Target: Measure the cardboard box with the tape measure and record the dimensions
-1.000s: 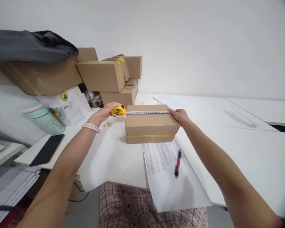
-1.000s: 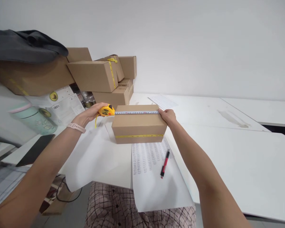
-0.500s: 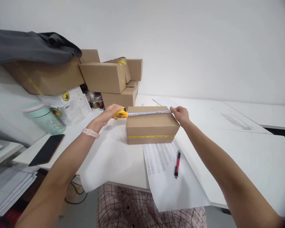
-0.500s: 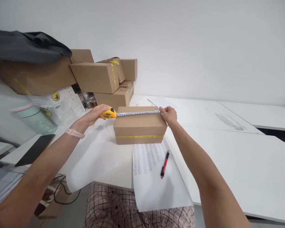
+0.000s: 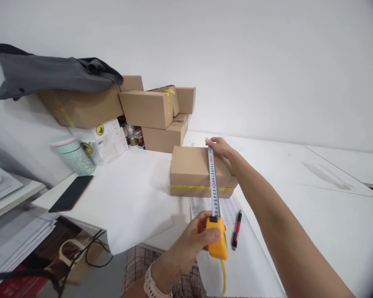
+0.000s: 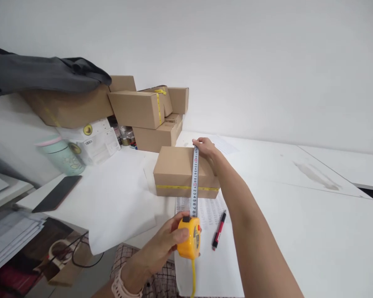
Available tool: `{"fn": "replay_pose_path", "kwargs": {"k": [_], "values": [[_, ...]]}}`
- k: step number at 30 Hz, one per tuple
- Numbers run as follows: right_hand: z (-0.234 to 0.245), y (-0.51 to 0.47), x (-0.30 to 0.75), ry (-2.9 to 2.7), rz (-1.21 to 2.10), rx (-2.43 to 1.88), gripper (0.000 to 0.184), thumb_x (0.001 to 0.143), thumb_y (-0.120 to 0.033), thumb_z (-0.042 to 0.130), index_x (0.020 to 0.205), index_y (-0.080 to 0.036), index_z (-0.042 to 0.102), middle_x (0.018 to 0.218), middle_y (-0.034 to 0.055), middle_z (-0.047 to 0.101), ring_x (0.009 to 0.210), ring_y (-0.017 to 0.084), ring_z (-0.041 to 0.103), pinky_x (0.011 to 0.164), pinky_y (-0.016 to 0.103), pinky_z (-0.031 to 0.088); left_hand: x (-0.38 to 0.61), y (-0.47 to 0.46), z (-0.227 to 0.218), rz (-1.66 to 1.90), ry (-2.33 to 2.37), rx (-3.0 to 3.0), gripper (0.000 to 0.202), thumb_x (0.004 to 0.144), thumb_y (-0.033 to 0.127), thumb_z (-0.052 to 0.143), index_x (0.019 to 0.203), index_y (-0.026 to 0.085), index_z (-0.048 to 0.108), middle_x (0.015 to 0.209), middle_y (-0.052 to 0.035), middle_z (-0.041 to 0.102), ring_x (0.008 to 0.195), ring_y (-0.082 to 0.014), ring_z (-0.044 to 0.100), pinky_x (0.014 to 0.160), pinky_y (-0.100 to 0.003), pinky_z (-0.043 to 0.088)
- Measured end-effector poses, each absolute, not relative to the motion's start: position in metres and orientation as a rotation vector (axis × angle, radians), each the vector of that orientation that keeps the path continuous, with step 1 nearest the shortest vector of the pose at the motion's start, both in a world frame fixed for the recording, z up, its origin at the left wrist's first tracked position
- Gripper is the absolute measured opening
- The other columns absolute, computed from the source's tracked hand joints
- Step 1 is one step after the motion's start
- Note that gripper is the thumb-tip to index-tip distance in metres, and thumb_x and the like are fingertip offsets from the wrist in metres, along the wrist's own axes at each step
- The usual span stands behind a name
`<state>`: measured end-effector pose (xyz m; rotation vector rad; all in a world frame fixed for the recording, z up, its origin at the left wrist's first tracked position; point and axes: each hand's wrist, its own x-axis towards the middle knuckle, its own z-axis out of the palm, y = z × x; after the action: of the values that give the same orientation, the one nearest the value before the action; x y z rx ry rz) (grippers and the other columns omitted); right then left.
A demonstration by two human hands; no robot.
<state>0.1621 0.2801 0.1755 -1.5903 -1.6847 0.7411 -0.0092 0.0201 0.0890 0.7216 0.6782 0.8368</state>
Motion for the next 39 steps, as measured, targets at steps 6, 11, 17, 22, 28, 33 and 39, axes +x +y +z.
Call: {"fn": "replay_pose_path", "kwargs": {"k": [6,11,17,22,28,33,39], "values": [[0.159,0.303,0.159,-1.742,0.629,-1.736,0.038,0.087,-0.058,0.060,0.076,-0.022,0.062,0.075,0.0052,0.067,0.075,0.021,0.060,0.077,0.037,0.048,0.011,0.028,0.114,0.869,0.587,0.758,0.063,0.064,0.064,0.086,0.106,0.024,0.062,0.103,-0.0112,0.063,0.087,-0.0256,0.068,0.068,-0.040,0.057],[0.155,0.298,0.164,-1.791,0.635,-1.745,0.040,0.089,-0.058,0.057,0.071,-0.023,0.059,0.069,0.0042,0.064,0.074,0.022,0.060,0.072,0.035,0.047,0.027,0.019,0.117,0.887,0.588,0.753,0.061,0.067,0.062,0.084,0.103,0.020,0.059,0.100,-0.0088,0.062,0.080,-0.0204,0.065,0.069,-0.039,0.058],[0.162,0.272,0.162,-1.752,0.714,-1.729,0.038,0.090,-0.061,0.058,0.080,-0.024,0.061,0.078,0.0042,0.067,0.075,0.022,0.059,0.071,0.036,0.050,0.030,0.020,0.112,0.868,0.607,0.756,0.061,0.071,0.060,0.081,0.106,0.018,0.056,0.100,-0.0081,0.063,0.075,-0.0188,0.065,0.064,-0.035,0.057],[0.169,0.278,0.178,-1.592,0.866,-1.515,0.046,0.092,-0.065,0.054,0.096,-0.022,0.069,0.109,0.0093,0.074,0.092,0.024,0.066,0.088,0.040,0.052,-0.004,0.021,0.114,0.972,0.702,0.912,0.052,0.073,0.047,0.083,0.110,0.018,0.058,0.102,-0.0064,0.064,0.086,-0.0179,0.064,0.073,-0.030,0.055],[0.153,0.245,0.241,-1.266,0.737,-1.448,0.049,0.100,-0.056,0.046,0.117,-0.016,0.068,0.131,0.0175,0.069,0.125,0.026,0.061,0.109,0.044,0.045,-0.069,0.036,0.107,1.344,1.007,1.166,0.063,0.073,0.042,0.084,0.125,0.021,0.055,0.102,-0.0054,0.067,0.081,-0.0175,0.064,0.072,-0.029,0.056],[0.122,0.182,0.250,-1.325,1.011,-1.489,0.062,0.100,-0.065,0.036,0.142,-0.024,0.055,0.148,0.0141,0.058,0.136,0.026,0.055,0.107,0.045,0.049,-0.088,0.074,0.085,1.483,1.080,1.181,0.060,0.068,0.038,0.085,0.119,0.020,0.058,0.105,-0.0045,0.066,0.088,-0.0174,0.063,0.074,-0.027,0.055],[0.114,0.156,0.222,-1.468,1.089,-1.364,0.067,0.097,-0.074,0.030,0.150,-0.036,0.047,0.157,0.0038,0.051,0.138,0.026,0.053,0.103,0.045,0.054,-0.090,0.099,0.075,1.385,1.051,1.254,0.048,0.071,0.035,0.080,0.112,0.020,0.060,0.104,-0.0023,0.063,0.084,-0.0150,0.060,0.070,-0.025,0.053]]}}
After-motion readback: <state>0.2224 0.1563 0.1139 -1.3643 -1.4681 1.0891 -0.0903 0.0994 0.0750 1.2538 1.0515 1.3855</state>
